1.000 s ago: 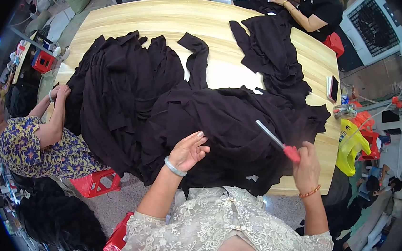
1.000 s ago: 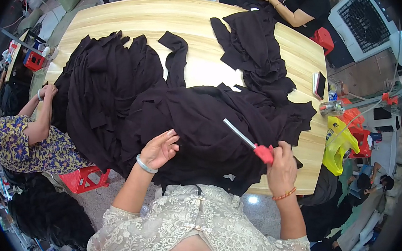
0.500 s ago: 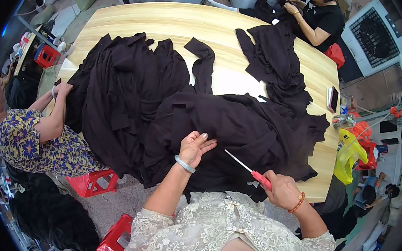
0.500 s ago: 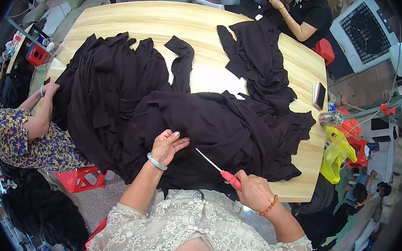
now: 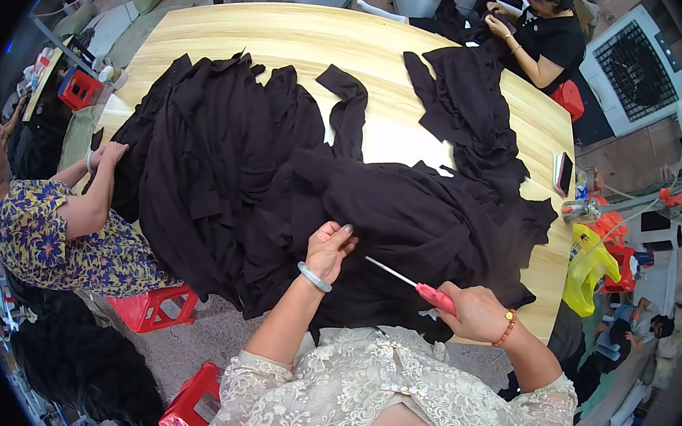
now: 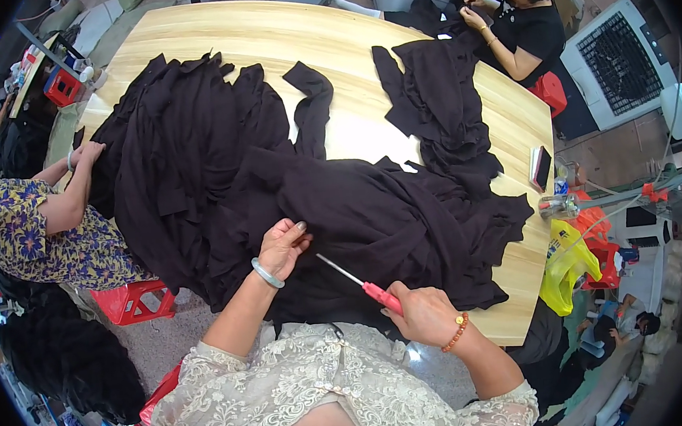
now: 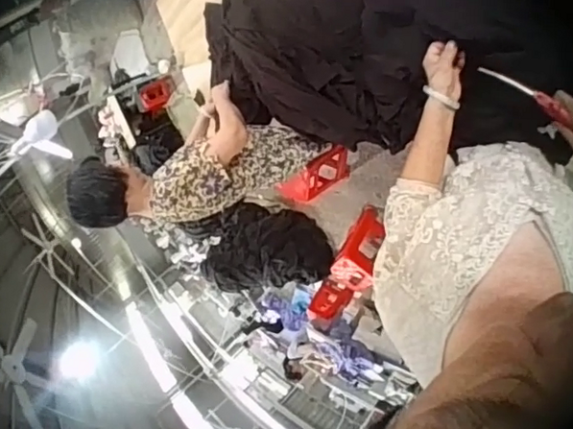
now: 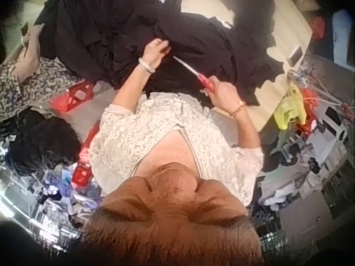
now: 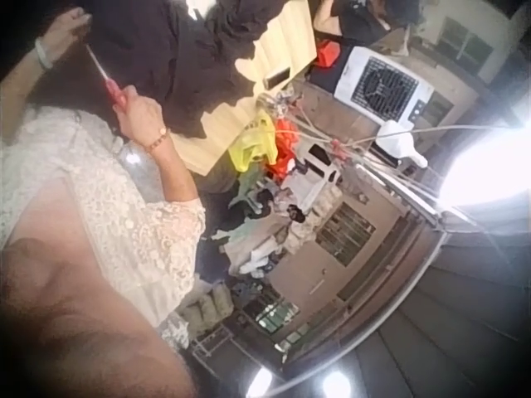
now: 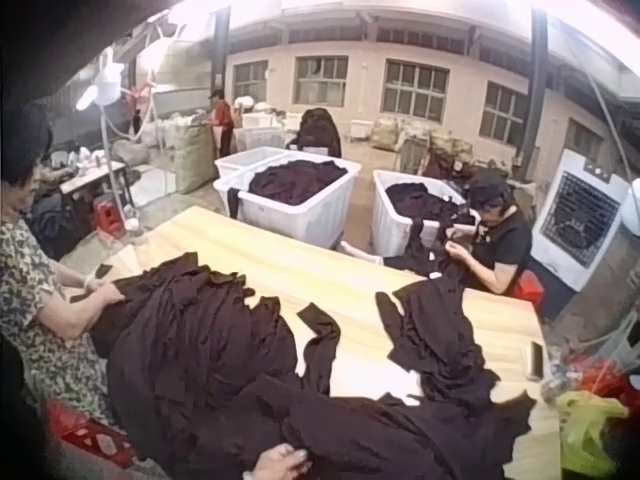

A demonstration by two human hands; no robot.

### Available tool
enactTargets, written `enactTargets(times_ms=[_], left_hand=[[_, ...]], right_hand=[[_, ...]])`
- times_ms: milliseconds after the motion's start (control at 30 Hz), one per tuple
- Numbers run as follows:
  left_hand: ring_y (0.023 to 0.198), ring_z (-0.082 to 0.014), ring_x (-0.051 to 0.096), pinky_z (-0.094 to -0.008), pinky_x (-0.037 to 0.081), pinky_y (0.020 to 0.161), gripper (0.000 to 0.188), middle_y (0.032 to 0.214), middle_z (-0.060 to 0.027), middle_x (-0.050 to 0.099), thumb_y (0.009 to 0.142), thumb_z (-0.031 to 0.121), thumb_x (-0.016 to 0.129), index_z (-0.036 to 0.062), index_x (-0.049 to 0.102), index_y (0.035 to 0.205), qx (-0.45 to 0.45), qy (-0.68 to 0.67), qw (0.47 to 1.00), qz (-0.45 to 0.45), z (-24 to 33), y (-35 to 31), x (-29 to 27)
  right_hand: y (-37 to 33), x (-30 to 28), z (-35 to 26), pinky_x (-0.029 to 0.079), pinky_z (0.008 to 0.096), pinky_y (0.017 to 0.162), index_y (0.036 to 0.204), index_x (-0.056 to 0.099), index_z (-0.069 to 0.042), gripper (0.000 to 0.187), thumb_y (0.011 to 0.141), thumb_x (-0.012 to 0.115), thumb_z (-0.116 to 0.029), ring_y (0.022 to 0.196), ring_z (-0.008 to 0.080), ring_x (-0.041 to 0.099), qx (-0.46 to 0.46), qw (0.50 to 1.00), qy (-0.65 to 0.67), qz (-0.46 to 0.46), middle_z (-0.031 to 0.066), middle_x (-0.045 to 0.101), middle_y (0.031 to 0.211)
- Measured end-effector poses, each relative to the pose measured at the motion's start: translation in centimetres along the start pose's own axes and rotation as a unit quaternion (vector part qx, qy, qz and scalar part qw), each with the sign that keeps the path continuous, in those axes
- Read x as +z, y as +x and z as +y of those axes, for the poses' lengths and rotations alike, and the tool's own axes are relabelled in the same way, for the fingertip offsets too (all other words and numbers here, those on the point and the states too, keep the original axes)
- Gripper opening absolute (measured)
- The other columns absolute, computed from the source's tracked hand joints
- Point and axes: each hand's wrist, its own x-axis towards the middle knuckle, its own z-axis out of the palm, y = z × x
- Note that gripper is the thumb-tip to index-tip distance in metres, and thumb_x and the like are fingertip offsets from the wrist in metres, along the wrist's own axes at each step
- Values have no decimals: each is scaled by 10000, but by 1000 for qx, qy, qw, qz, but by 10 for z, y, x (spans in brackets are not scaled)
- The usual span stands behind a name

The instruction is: Trimming excess fabric from black garments using scissors.

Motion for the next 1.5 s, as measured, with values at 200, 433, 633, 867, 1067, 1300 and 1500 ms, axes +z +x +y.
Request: enactTargets(times_ms=[200, 433, 633, 867, 1067, 1300, 1500], left_hand=[[811, -192, 581, -308, 453, 697, 362, 796, -74, 626, 753, 236, 771, 40, 608, 1011, 230, 573, 787, -7, -4, -32, -8], [662, -27, 508, -191, 428, 636, 120, 744, 45, 602, 815, 77, 731, 19, 641, 870, 122, 456, 881, -32, -26, -44, -28], [812, -260, 563, -354, 454, 750, 218, 773, -89, 634, 696, 121, 772, 8, 646, 833, 316, 586, 746, 17, -33, -55, -22], [824, -262, 573, -363, 433, 768, 127, 798, -55, 642, 689, 54, 728, 26, 639, 774, 373, 547, 750, 10, -30, -62, -16], [784, -245, 588, -360, 393, 783, 135, 768, -46, 618, 638, 3, 694, 51, 589, 708, 469, 598, 650, -29, -8, -55, -12], [693, -298, 559, -388, 412, 685, 98, 708, -85, 568, 697, 51, 676, 66, 579, 693, 422, 602, 671, -95, 6, -51, 6], [754, -277, 628, -345, 481, 708, 141, 842, -127, 679, 794, 51, 657, -7, 687, 919, 402, 552, 711, -169, 0, -64, 36]], right_hand=[[13, 18, 13, 496, 435, 699, 1107, 544, -80, 272, 860, 649, -121, 796, 351, 625, -21, 972, 161, 172, 159, 619, 837], [-1, 21, 23, 495, 420, 726, 1127, 580, -95, 290, 845, 644, -116, 825, 341, 616, 6, 985, 96, 145, 139, 619, 876], [-13, 15, 22, 495, 420, 714, 1128, 577, -107, 288, 848, 644, -127, 806, 331, 614, -2, 990, 76, 116, 125, 606, 851], [-24, 15, 15, 513, 421, 680, 1074, 586, -79, 262, 840, 646, -181, 779, 326, 660, -32, 999, -6, 20, 157, 658, 789], [-18, -2, 9, 503, 435, 601, 1022, 581, -67, 251, 864, 649, -250, 637, 355, 646, -39, 999, 5, -8, 162, 628, 656], [-1, 12, 14, 501, 430, 586, 1219, 568, -174, 414, 838, 682, -290, 670, 331, 651, -74, 990, 71, 100, 132, 634, 703], [58, 31, -6, 514, 433, 738, 1386, 435, -164, 580, 854, 661, -206, 848, 389, 653, -147, 935, 311, 83, 196, 669, 932]])
